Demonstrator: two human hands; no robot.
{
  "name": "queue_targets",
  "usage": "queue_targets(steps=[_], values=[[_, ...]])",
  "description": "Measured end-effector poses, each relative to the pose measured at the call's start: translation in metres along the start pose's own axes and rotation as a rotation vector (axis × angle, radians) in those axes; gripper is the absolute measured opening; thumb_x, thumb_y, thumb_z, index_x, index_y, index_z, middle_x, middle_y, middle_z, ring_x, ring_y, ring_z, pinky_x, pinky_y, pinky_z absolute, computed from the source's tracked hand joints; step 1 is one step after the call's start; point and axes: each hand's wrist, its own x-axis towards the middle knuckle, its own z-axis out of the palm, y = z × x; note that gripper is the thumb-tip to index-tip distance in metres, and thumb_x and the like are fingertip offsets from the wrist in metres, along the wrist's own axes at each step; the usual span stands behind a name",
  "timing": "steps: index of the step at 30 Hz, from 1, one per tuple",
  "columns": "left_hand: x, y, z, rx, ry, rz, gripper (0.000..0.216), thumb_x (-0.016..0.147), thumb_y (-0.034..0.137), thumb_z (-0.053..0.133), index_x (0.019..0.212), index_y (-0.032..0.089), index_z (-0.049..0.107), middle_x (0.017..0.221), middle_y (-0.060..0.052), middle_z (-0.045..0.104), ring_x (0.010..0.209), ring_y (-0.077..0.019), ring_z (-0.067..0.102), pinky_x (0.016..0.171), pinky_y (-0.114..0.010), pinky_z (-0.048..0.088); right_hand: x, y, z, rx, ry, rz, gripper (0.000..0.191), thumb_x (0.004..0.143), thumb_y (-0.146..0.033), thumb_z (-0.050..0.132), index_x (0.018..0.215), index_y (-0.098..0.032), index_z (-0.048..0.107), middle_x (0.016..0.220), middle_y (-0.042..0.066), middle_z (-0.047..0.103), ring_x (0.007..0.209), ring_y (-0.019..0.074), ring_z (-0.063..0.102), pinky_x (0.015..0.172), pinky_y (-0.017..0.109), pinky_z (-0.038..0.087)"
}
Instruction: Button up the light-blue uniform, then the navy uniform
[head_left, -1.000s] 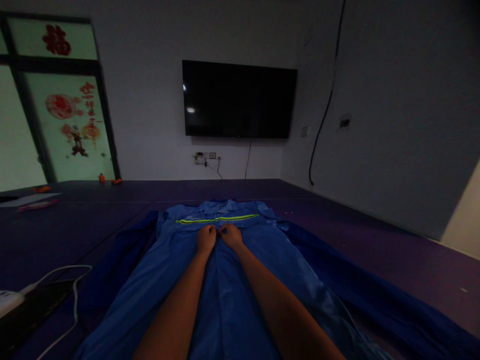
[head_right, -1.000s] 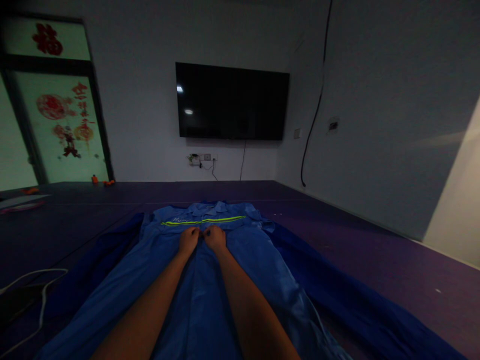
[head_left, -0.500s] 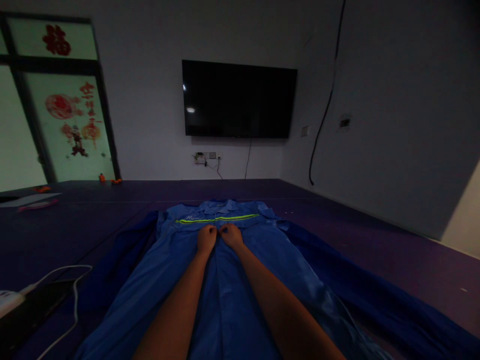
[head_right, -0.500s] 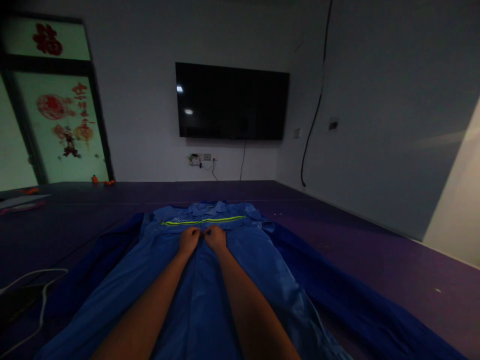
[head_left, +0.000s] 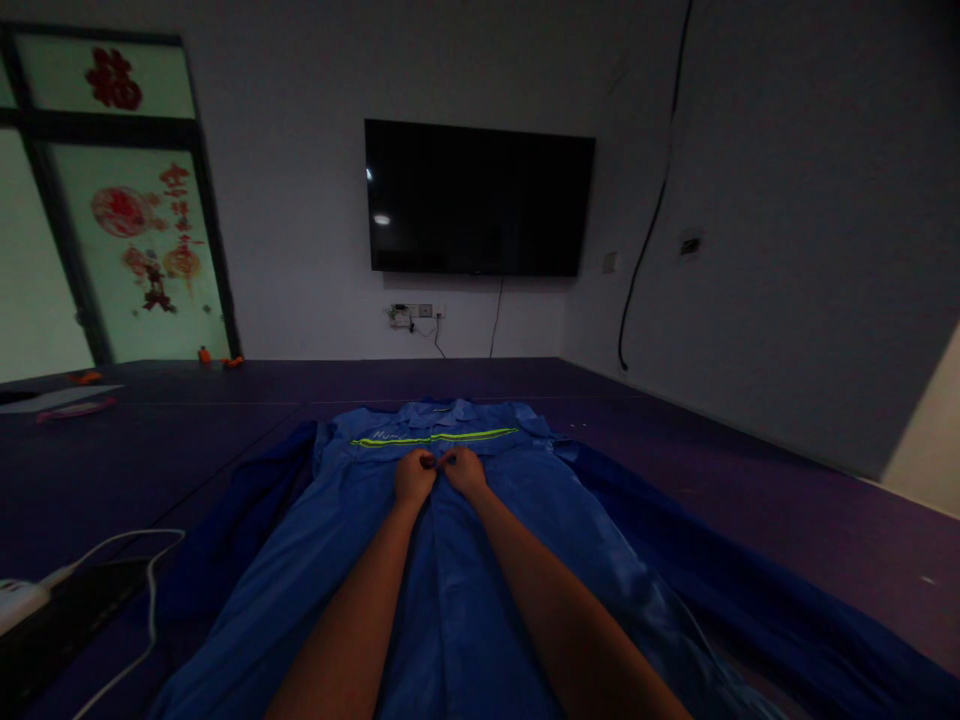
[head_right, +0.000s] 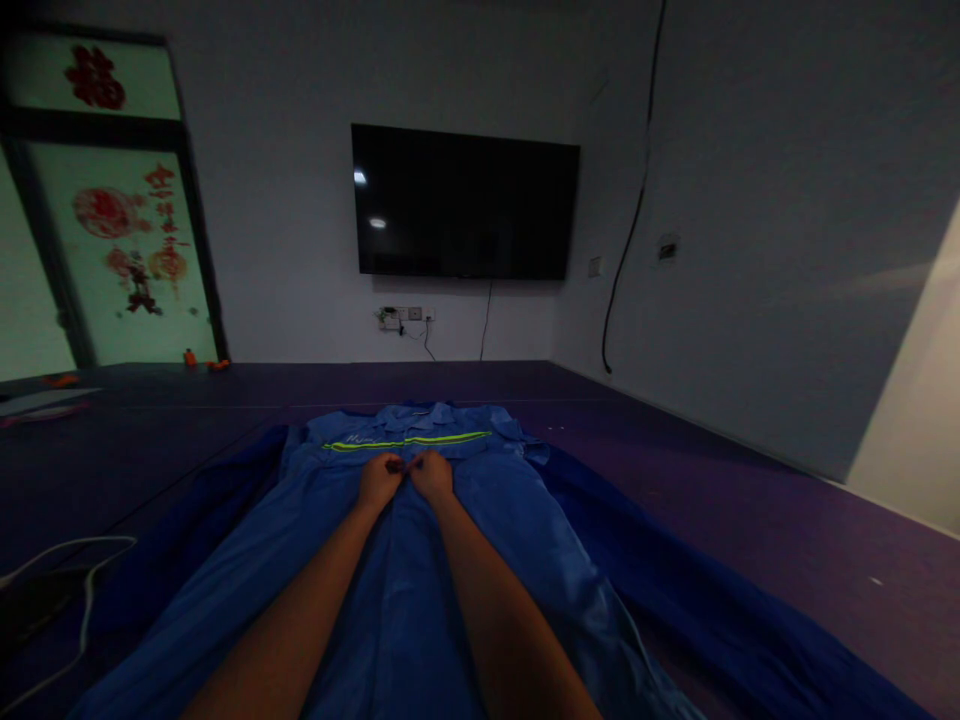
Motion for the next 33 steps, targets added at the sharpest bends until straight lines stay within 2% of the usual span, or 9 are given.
queue_targets(steps=[9, 22, 33], values=[[-0.0025, 0.0027, -0.0014, 0.017, -0.012, 0.009, 0.024, 0.06, -0.001, 0.057, 0.078, 0.013, 0.065, 0.081, -0.005, 0.068, 0.075, -0.0129, 0.061, 0.07, -0.022, 0.044, -0.001, -0.0015, -0.0013, 0.02, -0.004, 0.029, 0.017, 0.075, -0.022, 0.051, 0.081, -0.022, 0.068, 0.092, 0.002, 0.068, 0.089, 0.0174, 0.061, 0.079, 0.023, 0.042], [-0.0035, 0.0032, -0.0027, 0.024, -0.023, 0.018, 0.024, 0.061, 0.0, 0.057, 0.079, 0.013, 0.065, 0.083, -0.004, 0.068, 0.077, -0.0132, 0.061, 0.07, -0.021, 0.044, -0.0021, -0.0012, -0.0009, 0.051, 0.022, 0.008, 0.021, 0.074, -0.014, 0.05, 0.088, -0.019, 0.066, 0.094, 0.004, 0.067, 0.092, 0.0173, 0.06, 0.083, 0.024, 0.041], [-0.0037, 0.0031, -0.0021, 0.031, -0.024, 0.01, 0.024, 0.061, 0.0, 0.056, 0.08, 0.013, 0.065, 0.084, -0.005, 0.068, 0.077, -0.0126, 0.061, 0.069, -0.02, 0.044, -0.0019, -0.0007, -0.0019, 0.017, -0.002, -0.04, 0.025, 0.071, -0.01, 0.049, 0.08, -0.022, 0.068, 0.094, 0.002, 0.068, 0.092, 0.0165, 0.06, 0.083, 0.022, 0.042]])
